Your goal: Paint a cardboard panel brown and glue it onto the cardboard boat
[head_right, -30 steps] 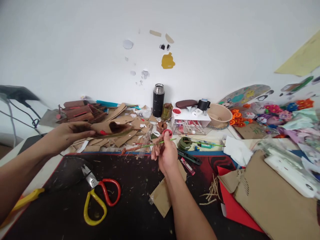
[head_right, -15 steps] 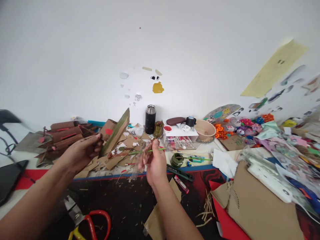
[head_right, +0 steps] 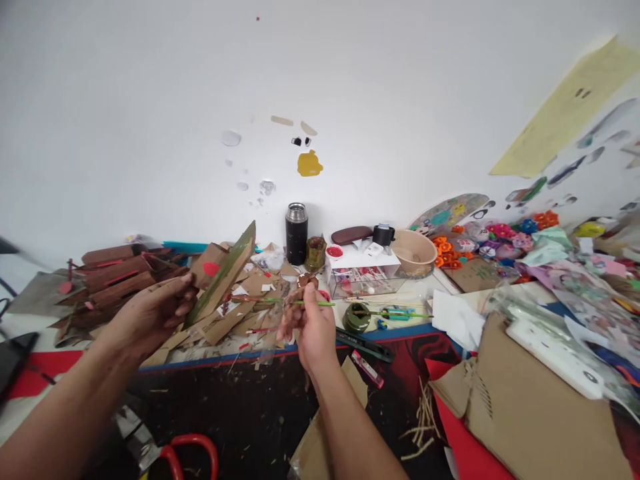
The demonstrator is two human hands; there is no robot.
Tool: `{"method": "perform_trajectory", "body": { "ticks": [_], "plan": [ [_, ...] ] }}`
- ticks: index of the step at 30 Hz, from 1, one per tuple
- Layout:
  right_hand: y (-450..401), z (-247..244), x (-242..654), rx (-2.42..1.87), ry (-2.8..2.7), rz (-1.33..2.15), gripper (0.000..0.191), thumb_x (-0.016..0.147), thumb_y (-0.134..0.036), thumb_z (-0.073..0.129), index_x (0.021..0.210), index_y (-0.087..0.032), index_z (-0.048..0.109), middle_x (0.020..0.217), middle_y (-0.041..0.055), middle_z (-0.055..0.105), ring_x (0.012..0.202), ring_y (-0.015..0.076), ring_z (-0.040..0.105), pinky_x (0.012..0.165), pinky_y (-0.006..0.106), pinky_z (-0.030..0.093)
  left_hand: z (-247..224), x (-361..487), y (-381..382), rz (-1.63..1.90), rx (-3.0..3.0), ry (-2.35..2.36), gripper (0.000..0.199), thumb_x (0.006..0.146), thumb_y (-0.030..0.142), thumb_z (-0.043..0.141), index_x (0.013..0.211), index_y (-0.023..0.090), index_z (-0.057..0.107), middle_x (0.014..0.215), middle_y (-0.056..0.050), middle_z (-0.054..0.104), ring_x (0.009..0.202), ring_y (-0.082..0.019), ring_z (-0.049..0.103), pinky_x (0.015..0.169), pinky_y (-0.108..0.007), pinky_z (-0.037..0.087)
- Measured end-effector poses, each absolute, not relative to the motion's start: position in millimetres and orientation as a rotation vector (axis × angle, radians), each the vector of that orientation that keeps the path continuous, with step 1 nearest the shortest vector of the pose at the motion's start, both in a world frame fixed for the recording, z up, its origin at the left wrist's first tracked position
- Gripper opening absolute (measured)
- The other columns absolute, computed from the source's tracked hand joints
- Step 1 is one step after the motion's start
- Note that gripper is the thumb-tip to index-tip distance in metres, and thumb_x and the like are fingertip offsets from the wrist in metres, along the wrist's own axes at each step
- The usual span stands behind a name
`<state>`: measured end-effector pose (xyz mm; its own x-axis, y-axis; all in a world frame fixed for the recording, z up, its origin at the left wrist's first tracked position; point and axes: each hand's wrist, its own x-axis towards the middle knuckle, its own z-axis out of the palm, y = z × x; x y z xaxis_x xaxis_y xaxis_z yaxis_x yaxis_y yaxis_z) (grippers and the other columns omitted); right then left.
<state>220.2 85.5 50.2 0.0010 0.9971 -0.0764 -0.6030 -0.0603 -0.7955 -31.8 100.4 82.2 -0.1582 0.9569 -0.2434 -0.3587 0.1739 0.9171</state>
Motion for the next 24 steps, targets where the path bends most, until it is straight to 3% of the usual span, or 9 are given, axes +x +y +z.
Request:
{"method": "perform_trajectory", "body": {
  "ticks": [5,12,24],
  "plan": [
    [81.8,53.4,221.7,-0.768,-0.698,1.478,0.054,0.083,-0.073,0.074,0.086,-0.019,0.071,0.051,-0.0011,0.062,0.034,0.0142,0.056,0.029,0.021,0.032,81.8,-26.6,100.1,1.316,0.611,1.18,0.035,0.06,0.029,0.092,0.074,0.016,0.063,0.062,0.005,0.057,0.041,-0.004,0.04,0.032,-0.013,0.02],
    [81.4,54.6,222.0,-0.74,-0.704,1.488,0.054,0.084,-0.073,0.074,0.077,-0.019,0.065,0.051,-0.0006,0.063,0.035,0.0142,0.058,0.03,0.02,0.034,81.0,-19.3,99.2,1.317,0.507,1.21,0.027,0.066,0.024,0.086,0.077,0.017,0.062,0.063,0.004,0.057,0.04,-0.005,0.039,0.031,-0.012,0.018],
    [81.2,53.8,219.2,-0.778,-0.69,1.498,0.057,0.081,-0.075,0.075,0.078,-0.019,0.066,0.051,0.0,0.064,0.033,0.0138,0.057,0.028,0.02,0.033,83.1,-10.6,96.1,1.294,0.432,1.2,0.026,0.067,0.024,0.085,0.078,0.017,0.062,0.062,0.006,0.054,0.038,-0.004,0.037,0.029,-0.011,0.018]
  ]
}}
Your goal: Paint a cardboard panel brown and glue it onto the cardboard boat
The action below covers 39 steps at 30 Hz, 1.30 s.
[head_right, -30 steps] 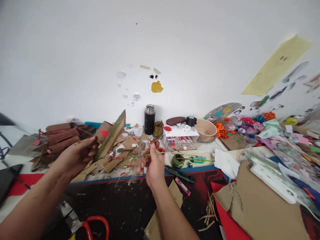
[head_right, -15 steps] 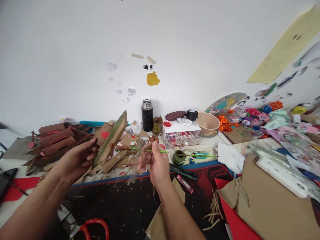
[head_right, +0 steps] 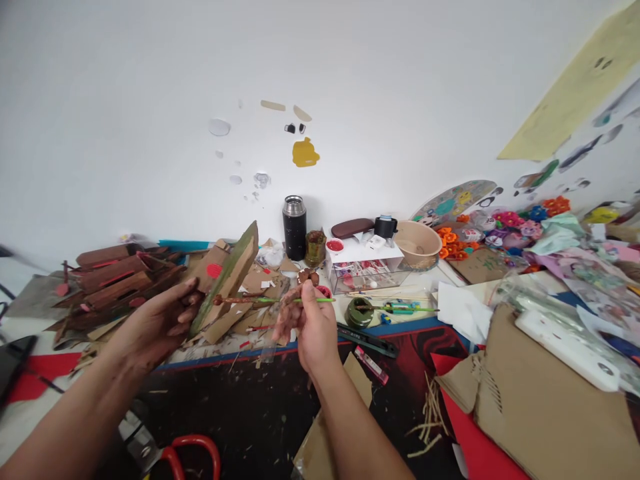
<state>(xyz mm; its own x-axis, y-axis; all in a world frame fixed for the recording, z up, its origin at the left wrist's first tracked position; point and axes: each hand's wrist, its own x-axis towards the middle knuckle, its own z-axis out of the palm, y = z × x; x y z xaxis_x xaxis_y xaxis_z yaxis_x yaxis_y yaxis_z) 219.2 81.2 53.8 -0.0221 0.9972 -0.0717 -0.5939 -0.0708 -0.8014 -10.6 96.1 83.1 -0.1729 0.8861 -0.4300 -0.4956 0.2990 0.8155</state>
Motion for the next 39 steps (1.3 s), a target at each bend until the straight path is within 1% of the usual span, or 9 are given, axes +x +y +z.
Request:
{"method": "perform_trajectory", "body": {
  "ticks": [2,7,10,15,19,24,29,34,39],
  "plan": [
    [81.6,53.0,219.1,-0.784,-0.686,1.492,0.057,0.081,-0.075,0.076,0.078,-0.019,0.067,0.051,-0.0001,0.064,0.034,0.0143,0.058,0.028,0.019,0.033,85.8,-8.9,95.3,1.298,0.411,1.219,0.025,0.068,0.024,0.084,0.077,0.018,0.061,0.062,0.006,0.054,0.038,-0.004,0.036,0.029,-0.011,0.018],
    [82.6,50.1,217.6,-0.789,-0.697,1.477,0.055,0.081,-0.073,0.076,0.075,-0.019,0.066,0.049,-0.001,0.062,0.033,0.0132,0.056,0.028,0.019,0.032,91.3,-6.1,92.7,1.292,0.402,1.244,0.026,0.067,0.024,0.083,0.075,0.019,0.059,0.064,0.005,0.053,0.039,-0.004,0.034,0.03,-0.012,0.016],
    [82.7,50.1,217.9,-0.79,-0.705,1.468,0.055,0.082,-0.073,0.076,0.076,-0.019,0.067,0.049,-0.0012,0.061,0.034,0.0137,0.057,0.028,0.019,0.031,90.8,-5.7,91.8,1.281,0.429,1.242,0.027,0.067,0.026,0.084,0.076,0.019,0.059,0.064,0.005,0.053,0.04,-0.004,0.035,0.031,-0.012,0.016],
    [82.9,53.0,222.0,-0.775,-0.673,1.444,0.056,0.082,-0.075,0.075,0.081,-0.019,0.07,0.053,-0.0002,0.064,0.037,0.0148,0.06,0.028,0.019,0.034,88.9,-4.6,91.4,1.269,0.404,1.226,0.027,0.065,0.024,0.084,0.077,0.019,0.061,0.064,0.006,0.053,0.039,-0.004,0.036,0.029,-0.012,0.017],
    [83.6,53.5,223.5,-0.773,-0.638,1.425,0.055,0.081,-0.073,0.077,0.082,-0.018,0.069,0.056,0.0004,0.067,0.038,0.0143,0.06,0.029,0.019,0.036,90.5,-3.8,90.6,1.287,0.366,1.207,0.023,0.067,0.022,0.082,0.077,0.018,0.062,0.063,0.006,0.054,0.037,-0.003,0.037,0.027,-0.011,0.019],
    [83.2,49.8,218.2,-0.789,-0.666,1.484,0.054,0.082,-0.072,0.076,0.076,-0.02,0.067,0.051,-0.0007,0.062,0.037,0.0152,0.059,0.029,0.021,0.033,93.2,-3.4,91.0,1.313,0.338,1.205,0.016,0.072,0.019,0.077,0.078,0.018,0.062,0.062,0.006,0.055,0.036,-0.003,0.038,0.026,-0.01,0.02],
    [81.8,48.7,214.9,-0.806,-0.673,1.514,0.055,0.08,-0.072,0.078,0.072,-0.02,0.065,0.048,-0.0008,0.06,0.038,0.0174,0.062,0.029,0.021,0.033,92.8,-3.6,90.5,1.32,0.353,1.207,0.017,0.072,0.019,0.078,0.078,0.017,0.062,0.061,0.006,0.055,0.035,-0.003,0.038,0.025,-0.01,0.021],
    [83.1,53.7,220.8,-0.781,-0.652,1.457,0.056,0.081,-0.072,0.077,0.078,-0.017,0.069,0.05,-0.0008,0.063,0.036,0.0146,0.059,0.028,0.019,0.034,92.5,-1.0,88.8,1.297,0.378,1.197,0.021,0.068,0.019,0.08,0.077,0.016,0.062,0.061,0.005,0.056,0.035,-0.003,0.039,0.025,-0.01,0.021],
    [86.0,57.8,226.4,-0.755,-0.587,1.399,0.059,0.076,-0.074,0.081,0.079,-0.016,0.069,0.054,0.0004,0.067,0.036,0.0133,0.061,0.029,0.017,0.035,93.2,-0.1,87.3,1.299,0.372,1.198,0.02,0.068,0.017,0.08,0.076,0.016,0.062,0.061,0.005,0.056,0.034,-0.003,0.038,0.026,-0.011,0.021]
  ]
}}
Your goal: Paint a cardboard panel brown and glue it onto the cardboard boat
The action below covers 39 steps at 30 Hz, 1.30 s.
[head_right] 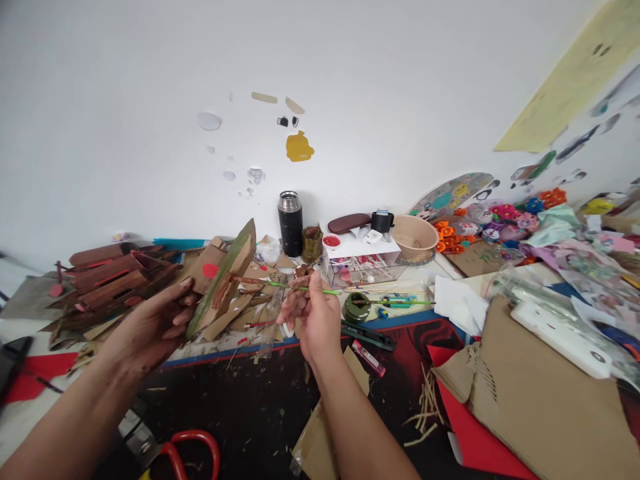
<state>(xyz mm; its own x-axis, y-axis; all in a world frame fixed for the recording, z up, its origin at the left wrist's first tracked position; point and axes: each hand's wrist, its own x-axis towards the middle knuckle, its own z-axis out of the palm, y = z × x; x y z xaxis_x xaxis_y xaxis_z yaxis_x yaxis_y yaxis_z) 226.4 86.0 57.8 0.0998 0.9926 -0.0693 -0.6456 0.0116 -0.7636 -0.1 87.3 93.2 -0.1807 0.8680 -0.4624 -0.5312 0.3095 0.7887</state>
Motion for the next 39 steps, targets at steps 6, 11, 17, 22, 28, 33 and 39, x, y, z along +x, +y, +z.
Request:
{"method": "perform_trajectory", "body": {
  "ticks": [6,11,17,22,28,33,39],
  "plan": [
    [85.7,54.9,223.1,-0.79,-0.596,1.438,0.063,0.075,-0.079,0.078,0.072,-0.016,0.068,0.051,-0.0004,0.063,0.036,0.0132,0.06,0.029,0.018,0.033,91.8,-1.8,87.7,1.31,0.371,1.181,0.014,0.074,0.017,0.077,0.075,0.015,0.063,0.061,0.004,0.056,0.034,-0.003,0.039,0.024,-0.01,0.022],
    [83.6,50.4,216.6,-0.815,-0.627,1.495,0.06,0.078,-0.077,0.077,0.069,-0.019,0.067,0.047,-0.0014,0.059,0.035,0.0136,0.056,0.029,0.019,0.033,92.7,-2.7,88.9,1.341,0.356,1.18,0.011,0.078,0.016,0.074,0.076,0.016,0.062,0.061,0.005,0.055,0.034,-0.003,0.039,0.024,-0.01,0.022],
    [83.9,51.6,218.3,-0.805,-0.617,1.474,0.06,0.077,-0.077,0.077,0.072,-0.018,0.069,0.047,-0.0015,0.059,0.035,0.0136,0.057,0.029,0.019,0.033,91.9,-1.8,87.3,1.309,0.36,1.178,0.01,0.081,0.016,0.071,0.076,0.016,0.062,0.061,0.004,0.056,0.034,-0.003,0.039,0.023,-0.01,0.023],
    [86.5,56.5,223.8,-0.788,-0.565,1.426,0.059,0.076,-0.074,0.081,0.075,-0.016,0.069,0.049,-0.0012,0.062,0.034,0.0128,0.058,0.03,0.017,0.032,92.5,0.9,86.9,1.298,0.332,1.192,0.01,0.08,0.016,0.071,0.075,0.015,0.063,0.059,0.005,0.055,0.032,-0.003,0.037,0.023,-0.01,0.021],
    [88.1,60.6,228.7,-0.757,-0.516,1.387,0.062,0.07,-0.075,0.084,0.075,-0.015,0.069,0.051,-0.0001,0.064,0.034,0.0126,0.058,0.03,0.018,0.035,89.1,2.5,87.9,1.298,0.347,1.194,0.009,0.079,0.016,0.072,0.076,0.015,0.063,0.059,0.004,0.055,0.033,-0.003,0.037,0.024,-0.009,0.021],
    [87.9,60.8,229.0,-0.771,-0.515,1.381,0.062,0.071,-0.076,0.083,0.074,-0.016,0.069,0.051,-0.0001,0.064,0.035,0.0125,0.059,0.03,0.018,0.034,89.5,2.8,86.2,1.289,0.368,1.192,0.012,0.077,0.016,0.074,0.075,0.015,0.063,0.06,0.004,0.054,0.033,-0.003,0.036,0.024,-0.009,0.021],
    [85.9,56.5,223.5,-0.799,-0.571,1.438,0.06,0.077,-0.077,0.078,0.073,-0.018,0.07,0.048,-0.0016,0.06,0.035,0.0135,0.057,0.029,0.02,0.032,90.0,0.3,84.8,1.309,0.402,1.179,0.016,0.075,0.017,0.078,0.074,0.016,0.062,0.061,0.005,0.055,0.035,-0.003,0.038,0.025,-0.01,0.022]
  ]
}}
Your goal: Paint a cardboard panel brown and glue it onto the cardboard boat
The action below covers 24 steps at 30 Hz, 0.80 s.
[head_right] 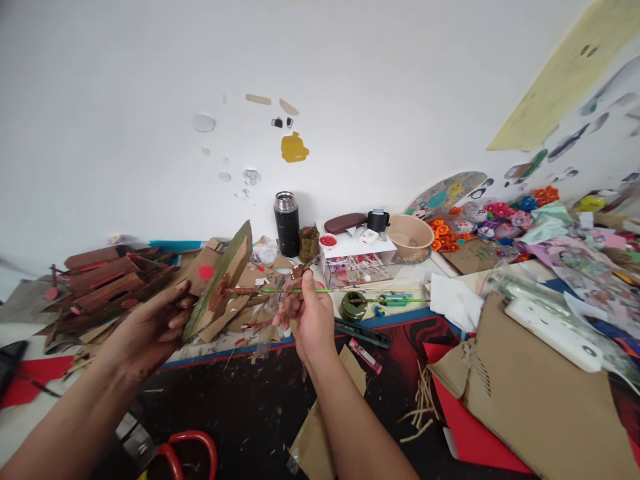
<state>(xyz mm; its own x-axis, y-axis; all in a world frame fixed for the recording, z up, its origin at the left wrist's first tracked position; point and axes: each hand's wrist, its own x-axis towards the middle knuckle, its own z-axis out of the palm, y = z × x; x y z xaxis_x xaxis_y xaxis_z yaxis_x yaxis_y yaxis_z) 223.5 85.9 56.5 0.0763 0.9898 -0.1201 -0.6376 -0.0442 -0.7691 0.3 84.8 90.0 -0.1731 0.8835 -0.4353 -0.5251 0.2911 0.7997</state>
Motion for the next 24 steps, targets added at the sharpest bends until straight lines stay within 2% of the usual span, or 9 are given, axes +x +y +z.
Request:
{"method": "perform_trajectory", "body": {
  "ticks": [6,18,24],
  "plan": [
    [85.3,50.4,220.3,-0.824,-0.599,1.457,0.056,0.08,-0.074,0.077,0.073,-0.019,0.068,0.048,-0.0012,0.059,0.036,0.0157,0.058,0.029,0.022,0.028,86.7,-1.2,86.7,1.321,0.408,1.177,0.017,0.073,0.018,0.08,0.074,0.016,0.063,0.06,0.005,0.056,0.035,-0.003,0.038,0.024,-0.01,0.021],
    [85.2,57.4,223.2,-0.79,-0.585,1.419,0.061,0.077,-0.079,0.075,0.074,-0.018,0.071,0.05,-0.0007,0.061,0.032,0.0132,0.053,0.03,0.023,0.03,87.2,2.4,85.1,1.308,0.398,1.188,0.015,0.073,0.018,0.078,0.076,0.014,0.065,0.06,0.005,0.057,0.034,-0.003,0.039,0.024,-0.009,0.023],
    [86.6,56.1,225.3,-0.791,-0.564,1.386,0.059,0.078,-0.077,0.077,0.076,-0.018,0.071,0.052,0.0001,0.062,0.036,0.0148,0.057,0.029,0.023,0.029,87.6,3.3,85.9,1.307,0.4,1.191,0.018,0.07,0.019,0.081,0.075,0.014,0.064,0.059,0.005,0.056,0.034,-0.002,0.038,0.025,-0.009,0.022]
  ]
}}
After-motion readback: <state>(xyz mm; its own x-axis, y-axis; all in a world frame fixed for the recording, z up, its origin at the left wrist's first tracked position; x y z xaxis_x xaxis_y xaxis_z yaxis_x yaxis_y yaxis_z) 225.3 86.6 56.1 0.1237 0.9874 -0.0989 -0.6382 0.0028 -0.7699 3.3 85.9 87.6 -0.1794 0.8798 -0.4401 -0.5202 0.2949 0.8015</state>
